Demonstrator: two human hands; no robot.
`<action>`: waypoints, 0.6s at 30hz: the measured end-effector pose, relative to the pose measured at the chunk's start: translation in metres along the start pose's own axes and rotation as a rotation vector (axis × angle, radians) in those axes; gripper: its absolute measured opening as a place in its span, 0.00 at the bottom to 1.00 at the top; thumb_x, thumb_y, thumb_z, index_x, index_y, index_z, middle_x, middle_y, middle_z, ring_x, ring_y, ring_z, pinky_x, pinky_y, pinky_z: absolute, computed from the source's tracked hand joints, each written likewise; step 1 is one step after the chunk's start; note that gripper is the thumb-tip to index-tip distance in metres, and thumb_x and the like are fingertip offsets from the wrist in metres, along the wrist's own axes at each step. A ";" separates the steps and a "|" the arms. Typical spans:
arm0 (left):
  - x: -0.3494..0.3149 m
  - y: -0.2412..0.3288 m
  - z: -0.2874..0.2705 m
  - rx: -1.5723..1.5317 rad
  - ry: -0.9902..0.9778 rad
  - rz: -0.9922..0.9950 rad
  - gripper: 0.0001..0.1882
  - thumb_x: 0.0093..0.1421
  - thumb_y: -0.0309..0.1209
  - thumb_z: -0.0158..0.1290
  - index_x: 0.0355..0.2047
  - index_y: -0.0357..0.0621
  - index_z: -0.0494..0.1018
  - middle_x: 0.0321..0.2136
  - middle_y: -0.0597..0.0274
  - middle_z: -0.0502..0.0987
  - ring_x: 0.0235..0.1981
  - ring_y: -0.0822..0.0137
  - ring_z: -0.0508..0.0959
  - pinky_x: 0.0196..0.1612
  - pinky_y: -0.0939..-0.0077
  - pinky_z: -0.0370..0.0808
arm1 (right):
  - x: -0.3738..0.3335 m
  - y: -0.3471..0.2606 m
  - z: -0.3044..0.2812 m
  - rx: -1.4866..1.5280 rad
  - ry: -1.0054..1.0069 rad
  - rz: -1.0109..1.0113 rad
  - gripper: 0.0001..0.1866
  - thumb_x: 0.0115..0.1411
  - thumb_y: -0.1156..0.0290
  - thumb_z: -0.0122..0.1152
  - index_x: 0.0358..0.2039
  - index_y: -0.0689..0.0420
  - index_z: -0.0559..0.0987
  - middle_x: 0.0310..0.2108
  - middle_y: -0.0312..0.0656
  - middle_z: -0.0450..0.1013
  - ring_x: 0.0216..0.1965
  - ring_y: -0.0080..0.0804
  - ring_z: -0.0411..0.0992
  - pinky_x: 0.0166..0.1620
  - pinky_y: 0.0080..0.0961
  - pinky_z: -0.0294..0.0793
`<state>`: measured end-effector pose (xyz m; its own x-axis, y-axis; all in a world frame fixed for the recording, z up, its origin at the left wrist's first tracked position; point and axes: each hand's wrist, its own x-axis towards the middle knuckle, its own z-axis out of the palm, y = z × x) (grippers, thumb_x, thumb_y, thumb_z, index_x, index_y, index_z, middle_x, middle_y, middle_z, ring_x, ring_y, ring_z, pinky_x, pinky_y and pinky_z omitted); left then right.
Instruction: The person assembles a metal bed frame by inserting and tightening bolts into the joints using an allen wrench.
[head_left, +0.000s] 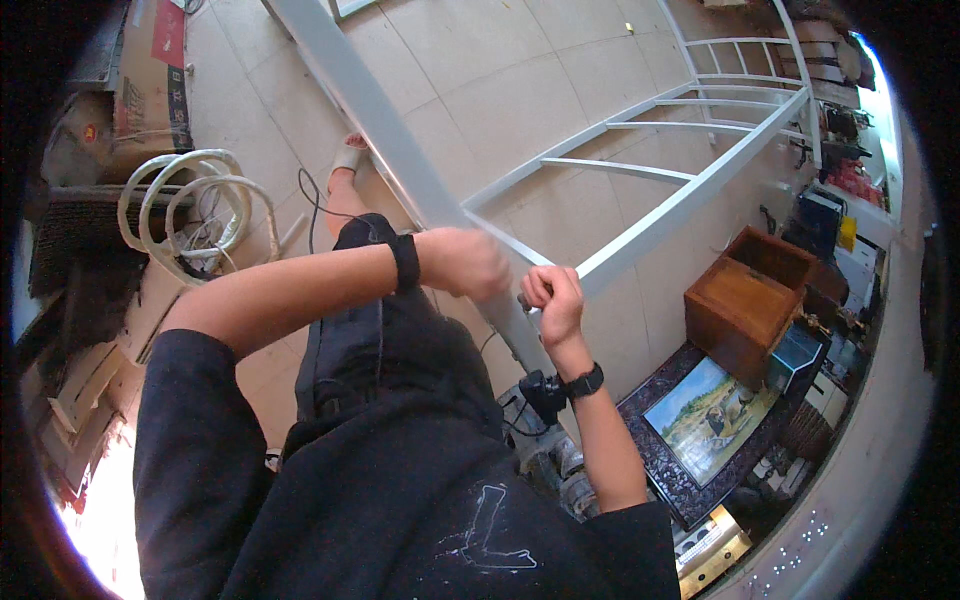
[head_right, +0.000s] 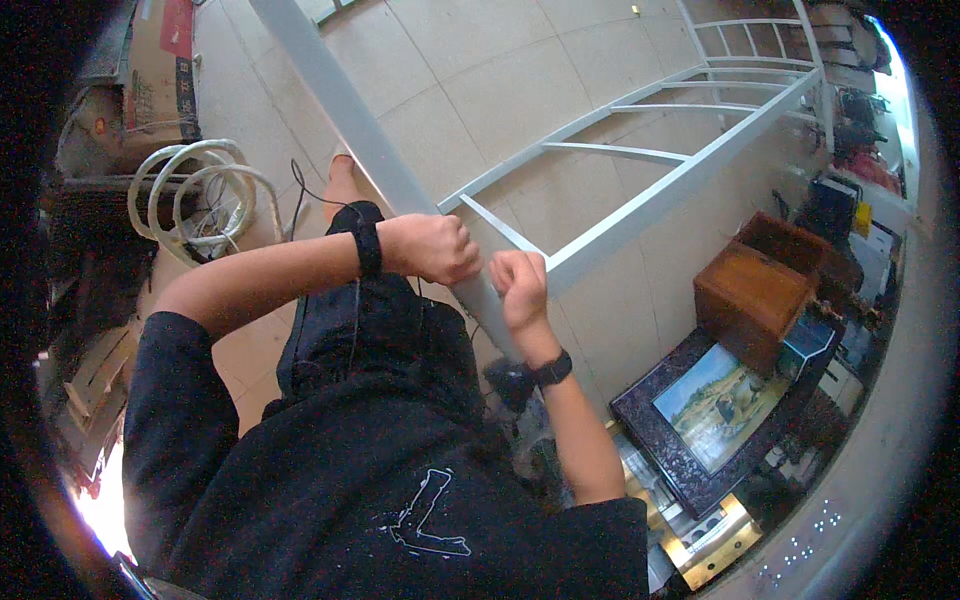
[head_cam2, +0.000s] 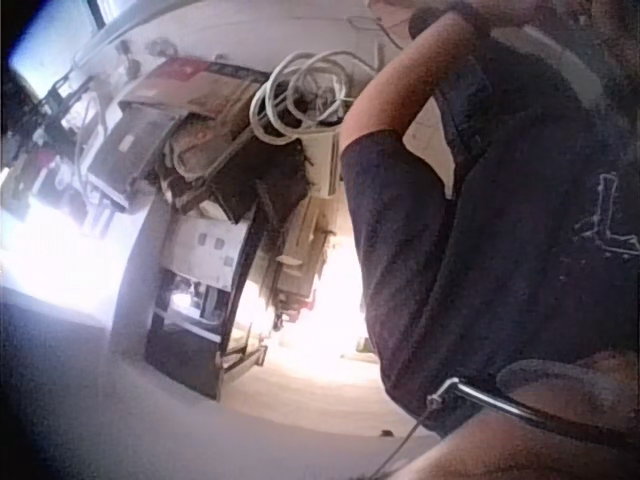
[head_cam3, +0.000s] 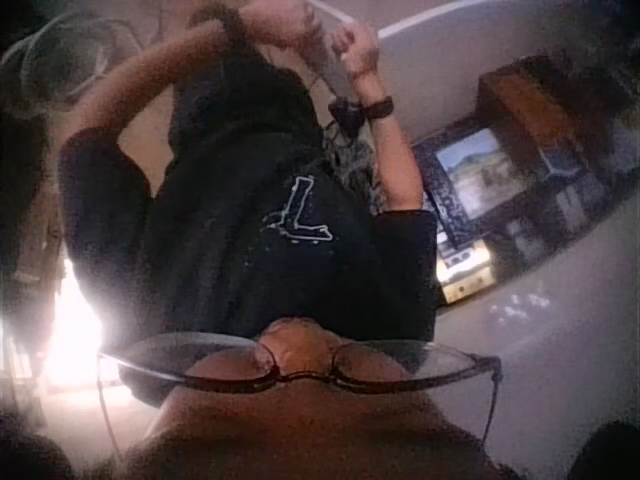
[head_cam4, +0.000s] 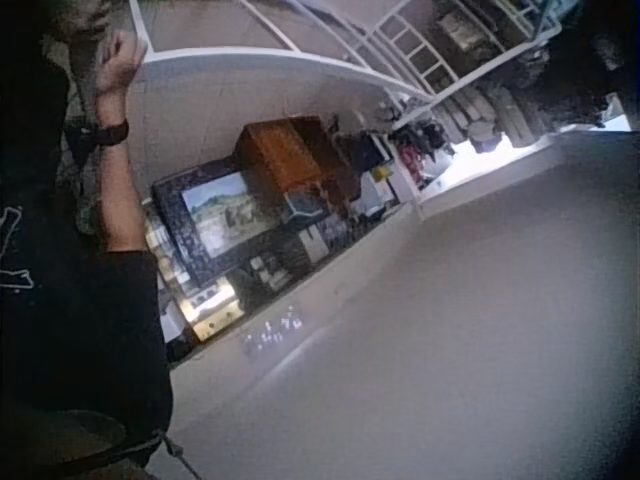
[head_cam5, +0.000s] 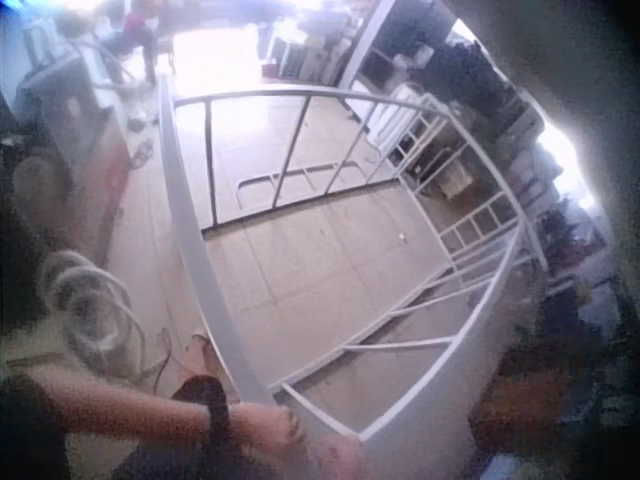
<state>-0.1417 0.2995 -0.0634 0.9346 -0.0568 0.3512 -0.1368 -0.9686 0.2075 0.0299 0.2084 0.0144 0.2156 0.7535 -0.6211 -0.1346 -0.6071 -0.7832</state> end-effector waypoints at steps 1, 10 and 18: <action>-0.001 -0.001 0.003 -0.019 0.002 -0.002 0.08 0.55 0.35 0.57 0.27 0.43 0.73 0.21 0.65 0.74 0.25 0.63 0.81 0.27 0.67 0.77 | 0.006 0.003 0.003 -0.028 -0.001 -0.027 0.24 0.66 0.67 0.42 0.12 0.51 0.54 0.14 0.30 0.49 0.18 0.21 0.47 0.24 0.25 0.46; -0.004 -0.002 0.010 -0.052 0.059 0.004 0.08 0.53 0.31 0.58 0.27 0.40 0.74 0.21 0.61 0.76 0.25 0.61 0.82 0.26 0.65 0.78 | 0.047 -0.014 0.017 -0.069 -0.143 0.196 0.23 0.66 0.64 0.41 0.12 0.50 0.56 0.11 0.30 0.50 0.14 0.21 0.47 0.19 0.25 0.43; -0.007 -0.001 0.012 -0.121 0.084 -0.022 0.09 0.51 0.32 0.58 0.27 0.38 0.75 0.22 0.61 0.76 0.25 0.60 0.81 0.26 0.65 0.78 | 0.082 0.004 0.023 -0.267 -0.158 0.160 0.22 0.66 0.64 0.41 0.14 0.51 0.59 0.14 0.32 0.54 0.17 0.21 0.51 0.22 0.26 0.47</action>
<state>-0.1438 0.2978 -0.0769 0.9076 -0.0109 0.4197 -0.1605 -0.9327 0.3229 0.0245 0.2736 -0.0404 0.0573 0.6603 -0.7488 0.1080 -0.7497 -0.6529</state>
